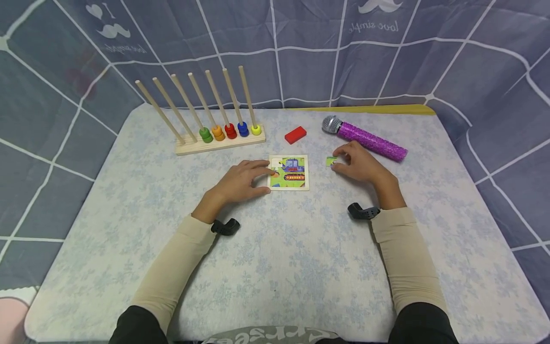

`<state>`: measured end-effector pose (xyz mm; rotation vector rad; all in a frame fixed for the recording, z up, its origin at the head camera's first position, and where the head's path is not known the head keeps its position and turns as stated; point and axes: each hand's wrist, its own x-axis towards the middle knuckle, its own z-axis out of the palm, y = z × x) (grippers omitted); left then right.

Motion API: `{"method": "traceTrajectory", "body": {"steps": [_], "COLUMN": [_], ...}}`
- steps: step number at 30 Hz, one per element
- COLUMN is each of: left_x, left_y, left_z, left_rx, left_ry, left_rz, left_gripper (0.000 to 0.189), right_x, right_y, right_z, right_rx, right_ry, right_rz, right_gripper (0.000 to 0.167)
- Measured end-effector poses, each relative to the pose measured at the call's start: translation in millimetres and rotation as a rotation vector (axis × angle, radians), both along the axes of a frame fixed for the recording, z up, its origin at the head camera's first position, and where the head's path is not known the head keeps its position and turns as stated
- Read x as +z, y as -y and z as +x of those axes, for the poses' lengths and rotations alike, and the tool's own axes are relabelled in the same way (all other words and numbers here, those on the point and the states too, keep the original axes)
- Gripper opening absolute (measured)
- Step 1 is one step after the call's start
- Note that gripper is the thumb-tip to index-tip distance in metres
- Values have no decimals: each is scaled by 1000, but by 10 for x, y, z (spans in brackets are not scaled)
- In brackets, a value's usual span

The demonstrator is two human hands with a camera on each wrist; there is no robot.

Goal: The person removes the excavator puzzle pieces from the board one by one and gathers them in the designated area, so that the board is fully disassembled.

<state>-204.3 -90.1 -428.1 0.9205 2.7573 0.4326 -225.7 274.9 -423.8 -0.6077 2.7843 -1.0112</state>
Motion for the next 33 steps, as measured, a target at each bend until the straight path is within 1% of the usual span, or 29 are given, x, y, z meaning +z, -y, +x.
{"method": "traceTrajectory", "body": {"steps": [4, 7, 10, 13, 15, 18, 23, 27, 29, 33], "left_x": [0, -2, -2, -3, -5, -9, -3, 1, 6, 1], "left_y": [9, 12, 11, 8, 6, 5, -4, -7, -9, -9], "left_z": [-3, -4, -5, -10, -16, -19, -15, -6, -4, -8], "left_rx": [-2, -4, -7, -12, -13, -9, -6, -4, -4, -9], "left_ry": [2, -1, -8, -15, -17, -14, -17, -18, -21, -28], "left_rz": [3, 2, 2, 5, 6, 4, -7, -9, -7, -5], "left_gripper": [53, 53, 53, 53, 53, 52, 53, 53, 52, 52], "right_x": [62, 130, 184, 212, 220, 237, 236, 184, 161, 128], "right_y": [21, 108, 253, 419, 529, 678, 912, 1103, 1181, 1295], "right_z": [12, 30, 43, 47, 36, 2, -101, -186, -213, -240], "right_rx": [-27, -20, 30, 100, 145, 186, 243, 283, 284, 252], "right_ry": [17, 19, 2, -12, -24, -34, -40, -23, -26, -32], "right_rz": [-6, -23, -32, -13, 7, 18, 41, 74, 93, 149], "right_gripper": [35, 36, 34, 32, 30, 28, 26, 23, 23, 25]}}
